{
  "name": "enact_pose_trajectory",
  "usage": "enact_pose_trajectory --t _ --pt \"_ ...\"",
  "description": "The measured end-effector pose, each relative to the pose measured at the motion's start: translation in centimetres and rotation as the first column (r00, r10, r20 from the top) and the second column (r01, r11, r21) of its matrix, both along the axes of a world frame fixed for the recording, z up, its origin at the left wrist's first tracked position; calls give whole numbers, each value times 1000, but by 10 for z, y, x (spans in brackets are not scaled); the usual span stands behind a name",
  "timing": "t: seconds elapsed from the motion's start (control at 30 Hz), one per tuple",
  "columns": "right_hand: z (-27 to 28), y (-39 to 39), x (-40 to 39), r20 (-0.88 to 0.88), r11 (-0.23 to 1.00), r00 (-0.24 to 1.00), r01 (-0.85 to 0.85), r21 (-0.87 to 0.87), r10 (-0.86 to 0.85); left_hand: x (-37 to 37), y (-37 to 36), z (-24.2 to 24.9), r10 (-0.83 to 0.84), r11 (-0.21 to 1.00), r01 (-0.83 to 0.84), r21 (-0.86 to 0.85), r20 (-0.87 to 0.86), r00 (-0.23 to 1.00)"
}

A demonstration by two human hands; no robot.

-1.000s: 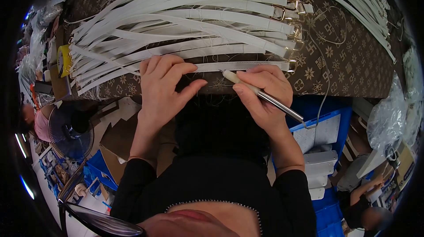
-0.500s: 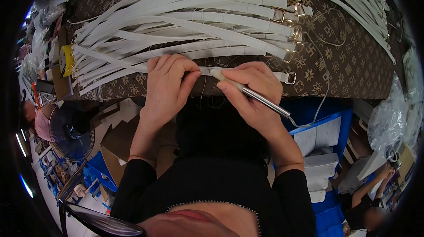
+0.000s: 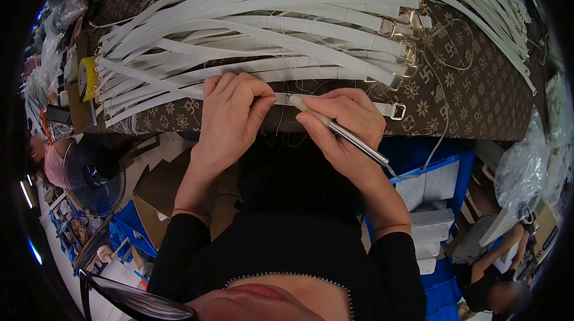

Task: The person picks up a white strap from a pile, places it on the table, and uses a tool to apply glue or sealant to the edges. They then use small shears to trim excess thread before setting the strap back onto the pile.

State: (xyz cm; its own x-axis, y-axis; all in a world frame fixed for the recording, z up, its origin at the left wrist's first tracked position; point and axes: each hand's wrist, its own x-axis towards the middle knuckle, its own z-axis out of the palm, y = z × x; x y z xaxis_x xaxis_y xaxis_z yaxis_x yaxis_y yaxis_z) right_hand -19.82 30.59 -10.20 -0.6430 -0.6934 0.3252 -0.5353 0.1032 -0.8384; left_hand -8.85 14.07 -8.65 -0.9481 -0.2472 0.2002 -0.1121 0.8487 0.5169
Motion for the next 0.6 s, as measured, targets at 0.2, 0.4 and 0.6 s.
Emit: enact_pose_trajectory --t 0.2,0.4,0.6 --pt "1 1 1 15 1000 1000 -27 1 27 0 0 -1 2 1000 -2 3 -9 1000" --pt "-1 0 0 -16 1000 1000 -2 -23 1 0 0 -1 5 1000 -5 7 -12 1000" --pt "2 -1 1 -5 1000 1000 5 -8 -5 1 0 -2 11 1000 -10 14 -18 1000"
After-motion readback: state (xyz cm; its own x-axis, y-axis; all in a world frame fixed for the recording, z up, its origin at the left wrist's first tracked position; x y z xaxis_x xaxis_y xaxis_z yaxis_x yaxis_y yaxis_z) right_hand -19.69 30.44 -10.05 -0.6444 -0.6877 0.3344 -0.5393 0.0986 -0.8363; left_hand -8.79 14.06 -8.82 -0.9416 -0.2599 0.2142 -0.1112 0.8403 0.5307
